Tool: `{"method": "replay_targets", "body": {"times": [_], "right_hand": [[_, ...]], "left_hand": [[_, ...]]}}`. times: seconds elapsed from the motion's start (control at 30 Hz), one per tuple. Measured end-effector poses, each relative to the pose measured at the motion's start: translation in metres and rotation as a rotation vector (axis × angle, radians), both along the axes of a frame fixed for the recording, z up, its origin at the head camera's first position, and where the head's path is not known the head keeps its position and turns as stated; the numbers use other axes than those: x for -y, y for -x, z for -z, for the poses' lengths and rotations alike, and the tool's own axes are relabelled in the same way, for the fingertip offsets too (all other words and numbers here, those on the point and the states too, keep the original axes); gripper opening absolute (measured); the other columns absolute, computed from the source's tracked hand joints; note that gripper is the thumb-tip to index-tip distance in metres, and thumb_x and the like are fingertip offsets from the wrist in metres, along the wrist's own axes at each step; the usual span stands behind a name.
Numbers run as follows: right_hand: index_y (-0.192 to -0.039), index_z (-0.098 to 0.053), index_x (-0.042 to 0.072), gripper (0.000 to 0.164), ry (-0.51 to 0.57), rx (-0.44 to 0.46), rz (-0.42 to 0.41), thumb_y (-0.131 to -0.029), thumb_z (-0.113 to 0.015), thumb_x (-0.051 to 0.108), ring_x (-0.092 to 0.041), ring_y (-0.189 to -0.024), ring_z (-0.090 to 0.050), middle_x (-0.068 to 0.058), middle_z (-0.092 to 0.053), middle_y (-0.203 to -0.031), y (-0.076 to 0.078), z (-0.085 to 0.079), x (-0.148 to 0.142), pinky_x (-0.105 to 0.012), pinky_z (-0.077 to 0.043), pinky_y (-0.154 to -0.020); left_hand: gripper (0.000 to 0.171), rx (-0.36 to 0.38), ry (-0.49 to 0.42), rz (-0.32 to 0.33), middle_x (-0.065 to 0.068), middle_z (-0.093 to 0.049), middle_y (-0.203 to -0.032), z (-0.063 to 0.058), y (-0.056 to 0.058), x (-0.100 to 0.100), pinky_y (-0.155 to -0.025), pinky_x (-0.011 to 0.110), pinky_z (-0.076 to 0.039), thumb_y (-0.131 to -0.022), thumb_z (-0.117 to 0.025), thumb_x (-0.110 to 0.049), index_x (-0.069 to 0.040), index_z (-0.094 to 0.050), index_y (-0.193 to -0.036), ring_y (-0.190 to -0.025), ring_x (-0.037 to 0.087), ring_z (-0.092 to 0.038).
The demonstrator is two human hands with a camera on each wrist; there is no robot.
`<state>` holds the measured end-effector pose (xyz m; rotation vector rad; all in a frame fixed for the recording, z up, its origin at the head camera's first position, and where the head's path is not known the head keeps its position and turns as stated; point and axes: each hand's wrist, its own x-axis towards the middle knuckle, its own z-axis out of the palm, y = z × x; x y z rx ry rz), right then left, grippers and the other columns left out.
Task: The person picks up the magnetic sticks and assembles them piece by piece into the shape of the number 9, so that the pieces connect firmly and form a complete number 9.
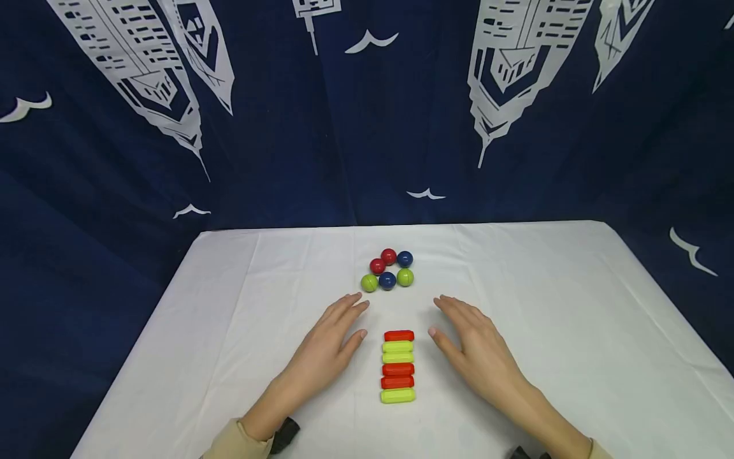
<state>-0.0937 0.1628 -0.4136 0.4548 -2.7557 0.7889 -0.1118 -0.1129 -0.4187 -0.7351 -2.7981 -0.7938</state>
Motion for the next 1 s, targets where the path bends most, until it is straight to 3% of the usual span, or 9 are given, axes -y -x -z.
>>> {"method": "replay_targets", "body": {"times": [0.27,0.4,0.53,0.73,1.0], "right_hand": [[-0.128,-0.063,0.011,0.038,0.116,0.127,-0.029,-0.092,-0.070,0.022,-0.023,-0.118,-0.055,-0.002,-0.062,-0.126,0.010,0.001,0.009,-0.048,-0.046,-0.096],[-0.125,-0.065,0.009,0.034,0.169,0.223,-0.076,-0.092,-0.070,0.015,-0.023,-0.113,-0.059,-0.002,-0.064,-0.123,0.018,0.003,0.012,-0.047,-0.048,-0.094],[-0.123,-0.067,0.008,0.031,0.236,0.324,-0.161,-0.091,-0.068,0.006,-0.018,-0.098,-0.064,-0.002,-0.066,-0.118,0.025,0.007,0.012,-0.038,-0.052,-0.087],[-0.117,-0.069,0.007,0.027,0.266,0.440,-0.277,-0.091,-0.066,0.002,-0.016,-0.090,-0.059,0.000,-0.066,-0.103,0.038,0.013,0.012,-0.028,-0.052,-0.079],[-0.107,-0.073,0.013,0.023,0.219,0.416,-0.325,-0.088,-0.069,0.001,-0.015,-0.083,-0.055,0.005,-0.062,-0.091,0.048,0.016,0.014,-0.027,-0.047,-0.071]], "left_hand": [[0.033,0.259,-0.257,0.041,0.002,-0.061,-0.128,0.006,0.009,-0.011,-0.097,0.038,-0.046,-0.095,-0.066,-0.013,-0.008,-0.063,-0.127,-0.117,0.019,-0.055],[0.026,0.369,-0.320,0.056,0.003,-0.066,-0.110,0.007,0.017,-0.018,-0.082,0.031,-0.051,-0.093,-0.067,-0.008,-0.007,-0.067,-0.120,-0.094,0.016,-0.061],[0.022,0.444,-0.354,0.067,0.000,-0.067,-0.099,0.011,0.024,-0.023,-0.073,0.026,-0.051,-0.091,-0.066,-0.004,-0.007,-0.071,-0.113,-0.080,0.013,-0.060],[0.018,0.491,-0.368,0.072,-0.003,-0.067,-0.090,0.020,0.032,-0.031,-0.067,0.024,-0.047,-0.088,-0.069,-0.002,-0.008,-0.074,-0.104,-0.076,0.013,-0.056],[0.016,0.473,-0.360,0.044,-0.003,-0.063,-0.083,0.022,0.035,-0.038,-0.063,0.024,-0.043,-0.087,-0.069,-0.001,-0.010,-0.076,-0.098,-0.071,0.012,-0.054]]}}
